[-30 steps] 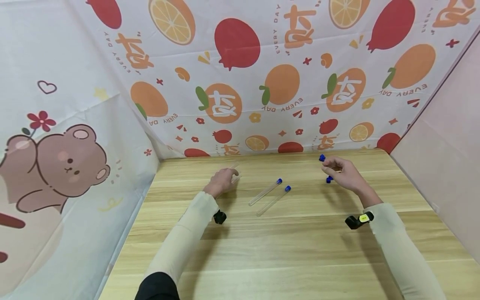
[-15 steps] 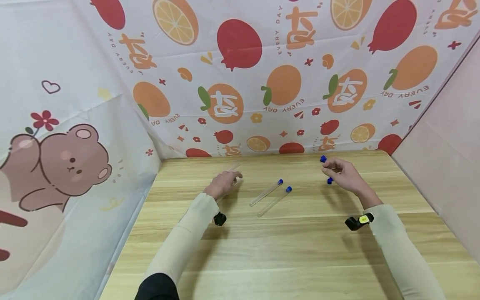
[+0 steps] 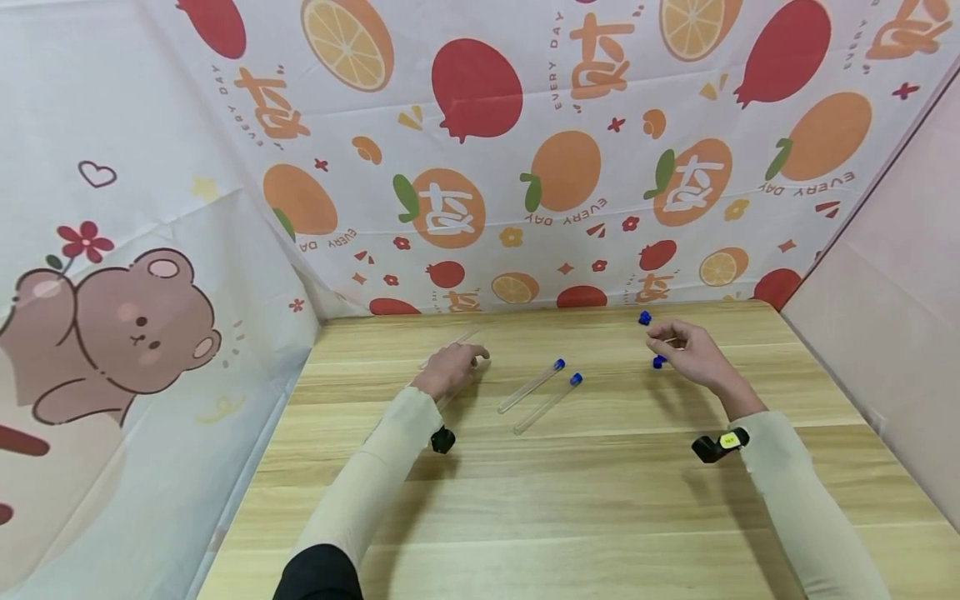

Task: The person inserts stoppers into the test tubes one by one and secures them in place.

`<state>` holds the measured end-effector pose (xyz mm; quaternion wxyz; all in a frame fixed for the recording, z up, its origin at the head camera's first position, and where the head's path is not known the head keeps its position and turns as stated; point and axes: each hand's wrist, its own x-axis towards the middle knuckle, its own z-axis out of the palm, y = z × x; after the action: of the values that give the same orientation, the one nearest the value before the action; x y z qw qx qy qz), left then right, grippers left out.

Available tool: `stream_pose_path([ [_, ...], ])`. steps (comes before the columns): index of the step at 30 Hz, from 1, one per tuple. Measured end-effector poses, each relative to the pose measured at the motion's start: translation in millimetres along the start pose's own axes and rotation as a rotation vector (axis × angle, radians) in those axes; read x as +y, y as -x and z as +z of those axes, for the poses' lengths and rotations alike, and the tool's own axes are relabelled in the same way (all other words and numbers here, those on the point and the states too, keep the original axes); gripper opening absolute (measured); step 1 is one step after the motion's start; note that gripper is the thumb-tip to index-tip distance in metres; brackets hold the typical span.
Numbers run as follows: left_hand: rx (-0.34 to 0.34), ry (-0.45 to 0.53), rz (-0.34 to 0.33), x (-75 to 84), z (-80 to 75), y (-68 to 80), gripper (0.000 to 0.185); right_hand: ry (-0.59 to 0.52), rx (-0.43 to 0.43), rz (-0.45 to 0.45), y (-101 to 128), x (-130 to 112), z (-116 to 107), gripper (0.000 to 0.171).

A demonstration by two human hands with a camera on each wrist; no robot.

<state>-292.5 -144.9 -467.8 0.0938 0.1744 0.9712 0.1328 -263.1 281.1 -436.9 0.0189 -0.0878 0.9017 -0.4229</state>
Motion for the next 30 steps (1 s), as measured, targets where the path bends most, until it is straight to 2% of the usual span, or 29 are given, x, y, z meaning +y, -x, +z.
stream_pose_path([
  [9, 0.009, 0.003, -0.003, -2.7, 3.7, -0.5, 0.042, -0.003, -0.005, 0.009, -0.8, 3.7, 1.6, 0.038],
  [21, -0.050, 0.048, -0.005, -2.6, -5.4, 10.1, 0.057, 0.005, -0.020, 0.010, -1.5, 2.9, 1.3, 0.039],
  [25, -0.064, 0.062, -0.031, -2.7, -6.9, 13.0, 0.055, -0.007, -0.022, 0.013, -1.8, 2.4, 2.6, 0.035],
  [30, -0.086, 0.059, -0.099, 2.4, -7.6, 17.3, 0.054, -0.019, -0.025, 0.017, -2.5, 3.5, 4.4, 0.033],
])
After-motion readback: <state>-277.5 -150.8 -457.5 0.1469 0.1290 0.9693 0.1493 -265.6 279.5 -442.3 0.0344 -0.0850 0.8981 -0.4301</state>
